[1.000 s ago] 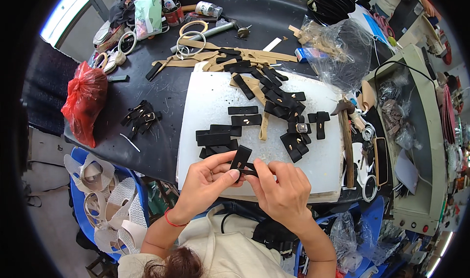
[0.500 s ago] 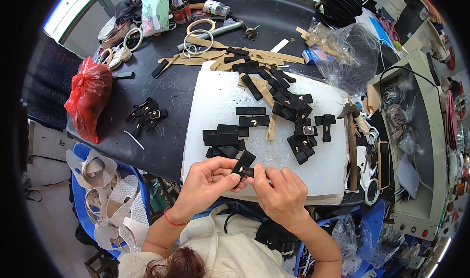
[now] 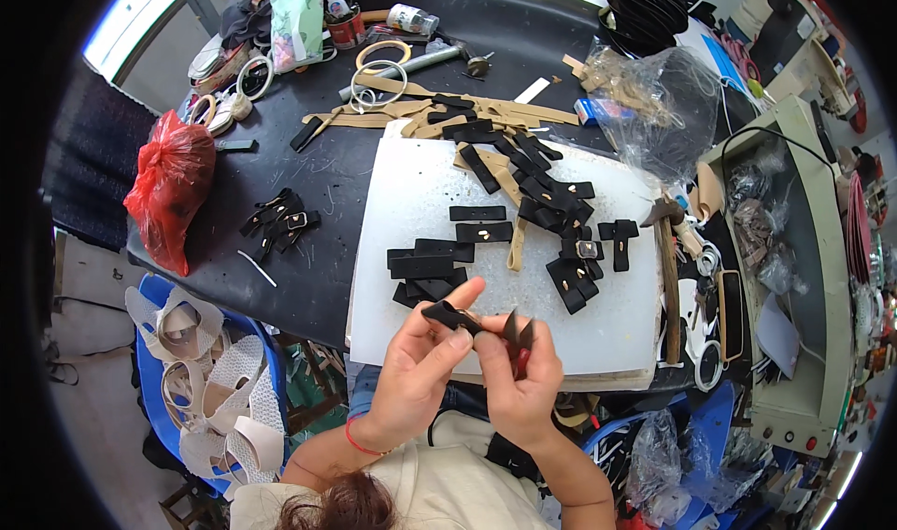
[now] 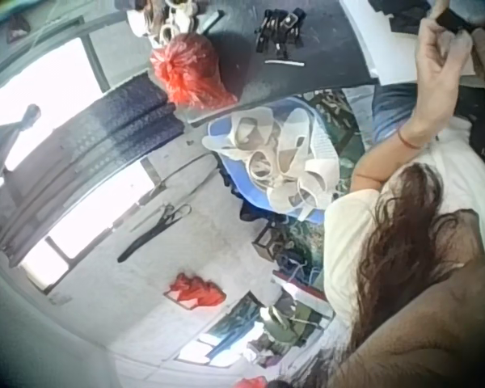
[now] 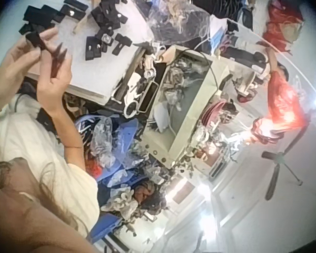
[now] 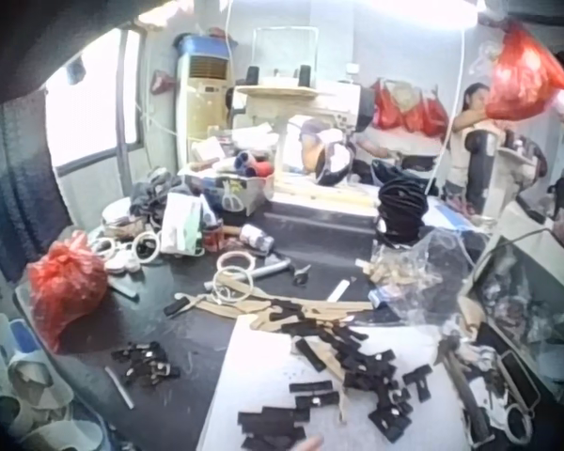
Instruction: The person sits at a cluttered workbench and repeatedly picks up small black leather straps and metal buckles. Using a red-handled knife, they insert the metal prongs of the buckles into the leather straps one by one. The finished buckled straps are placed on a white cutting board on the table.
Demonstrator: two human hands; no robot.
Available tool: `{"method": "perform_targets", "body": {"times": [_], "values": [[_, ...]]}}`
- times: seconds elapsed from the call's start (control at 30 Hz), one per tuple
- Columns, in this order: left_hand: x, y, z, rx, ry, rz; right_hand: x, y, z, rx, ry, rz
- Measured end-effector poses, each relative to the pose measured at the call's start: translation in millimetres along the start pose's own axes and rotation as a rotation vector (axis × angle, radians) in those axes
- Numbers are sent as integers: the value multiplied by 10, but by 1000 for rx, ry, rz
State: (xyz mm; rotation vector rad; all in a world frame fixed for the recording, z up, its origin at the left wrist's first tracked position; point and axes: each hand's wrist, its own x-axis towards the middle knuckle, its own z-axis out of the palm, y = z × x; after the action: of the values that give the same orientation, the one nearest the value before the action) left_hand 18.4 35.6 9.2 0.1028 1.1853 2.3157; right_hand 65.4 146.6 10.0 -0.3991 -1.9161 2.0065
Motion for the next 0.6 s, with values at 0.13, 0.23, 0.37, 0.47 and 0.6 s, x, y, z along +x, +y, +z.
{"method": "perform_targets", "body": {"times": [0.13, 0.23, 0.37, 0.47, 0.6], "values": [[-3, 318, -99, 226, -191, -105, 331, -359, -277, -500, -335, -345], [51, 348, -235, 187, -342, -344, 417, -428, -310, -600, -477, -306], [44, 224, -231, 75, -140, -287, 357, -267, -269, -953, -172, -502], [23, 145, -229, -25, -62, -239, 258, -81, -270, -1080, -85, -747], [22, 147, -210, 52, -39, -188, 229, -55, -237, -1174, -150, -850]]}}
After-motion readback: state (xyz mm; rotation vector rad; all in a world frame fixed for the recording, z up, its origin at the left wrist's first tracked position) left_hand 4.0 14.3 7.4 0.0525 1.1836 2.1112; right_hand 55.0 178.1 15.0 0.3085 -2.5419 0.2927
